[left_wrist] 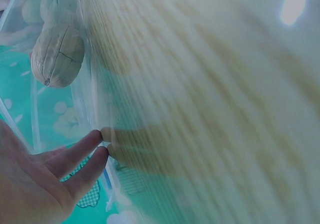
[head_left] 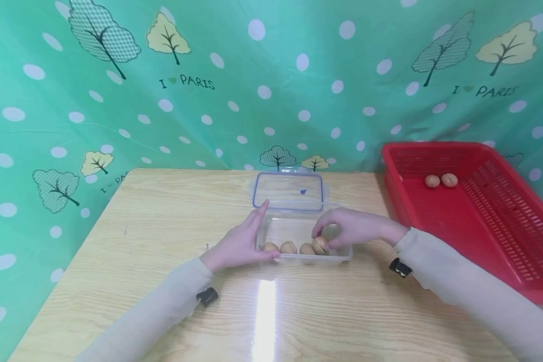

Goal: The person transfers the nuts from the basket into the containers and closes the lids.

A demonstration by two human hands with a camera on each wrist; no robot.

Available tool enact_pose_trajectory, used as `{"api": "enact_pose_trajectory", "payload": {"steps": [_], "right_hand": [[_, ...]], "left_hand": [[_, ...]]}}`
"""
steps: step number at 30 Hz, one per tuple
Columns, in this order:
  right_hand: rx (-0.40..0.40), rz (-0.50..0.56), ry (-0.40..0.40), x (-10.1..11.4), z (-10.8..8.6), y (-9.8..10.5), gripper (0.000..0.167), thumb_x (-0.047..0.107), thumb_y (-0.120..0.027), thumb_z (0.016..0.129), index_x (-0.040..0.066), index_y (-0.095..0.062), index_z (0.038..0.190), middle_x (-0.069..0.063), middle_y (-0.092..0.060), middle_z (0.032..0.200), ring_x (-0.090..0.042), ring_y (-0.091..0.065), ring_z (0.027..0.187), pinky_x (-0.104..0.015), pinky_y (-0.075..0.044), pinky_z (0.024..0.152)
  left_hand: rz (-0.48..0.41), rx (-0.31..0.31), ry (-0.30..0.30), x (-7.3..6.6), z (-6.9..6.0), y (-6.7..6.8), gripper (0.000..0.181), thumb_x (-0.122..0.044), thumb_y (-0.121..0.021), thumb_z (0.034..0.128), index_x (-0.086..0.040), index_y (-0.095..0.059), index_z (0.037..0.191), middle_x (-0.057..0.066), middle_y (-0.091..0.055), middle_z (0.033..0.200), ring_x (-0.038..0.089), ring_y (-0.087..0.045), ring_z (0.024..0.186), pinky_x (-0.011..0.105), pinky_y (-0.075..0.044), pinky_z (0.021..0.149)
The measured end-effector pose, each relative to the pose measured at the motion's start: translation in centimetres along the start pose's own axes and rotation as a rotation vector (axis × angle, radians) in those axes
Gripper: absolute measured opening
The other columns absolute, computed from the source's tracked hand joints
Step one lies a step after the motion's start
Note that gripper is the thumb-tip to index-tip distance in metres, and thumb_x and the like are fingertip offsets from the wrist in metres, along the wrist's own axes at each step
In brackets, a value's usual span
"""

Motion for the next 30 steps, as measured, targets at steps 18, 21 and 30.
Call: {"api": "enact_pose_trajectory", "payload": {"steps": [18, 21, 30], "right_hand": [[0.132, -0.073, 0.023, 0.1, -0.2, -0.6, 0.039, 0.008, -0.07, 0.079, 0.01, -0.069, 0.118, 0.005, -0.067, 0.112, -0.018, -0.055, 0.108, -0.047, -0.042, 0.096], [0.12, 0.0, 0.01, -0.1, -0.3, -0.4, 0.04, 0.011, -0.07, 0.082, 0.007, -0.066, 0.122, 0.001, -0.065, 0.117, -0.021, -0.055, 0.112, -0.05, -0.042, 0.098], [0.021, 0.143, 0.049, 0.1, -0.7, 1.1, 0.037, 0.004, -0.064, 0.086, 0.004, -0.063, 0.124, -0.007, -0.064, 0.118, -0.026, -0.056, 0.114, -0.054, -0.041, 0.1]], "left_hand": [[0.008, -0.005, -0.034, -0.2, 0.3, 0.2, 0.121, -0.069, -0.066, 0.075, -0.013, 0.004, 0.156, 0.011, -0.013, 0.159, 0.039, -0.051, 0.12, 0.048, -0.051, 0.09], [0.004, -0.002, -0.035, -0.3, 0.3, 0.2, 0.121, -0.068, -0.067, 0.0755, -0.014, 0.004, 0.156, 0.012, -0.013, 0.159, 0.039, -0.053, 0.118, 0.047, -0.052, 0.088], [-0.003, 0.012, -0.02, -0.2, 0.0, 0.0, 0.121, -0.068, -0.067, 0.0756, -0.015, 0.007, 0.156, 0.014, -0.015, 0.158, 0.039, -0.053, 0.118, 0.048, -0.05, 0.091]]}}
Point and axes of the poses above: each hand's wrist, its own z-axis towards the middle knuckle, its own y-axis out of the back of the hand, x = y × z, the point moved 6 cm from there along z, towards the middle knuckle
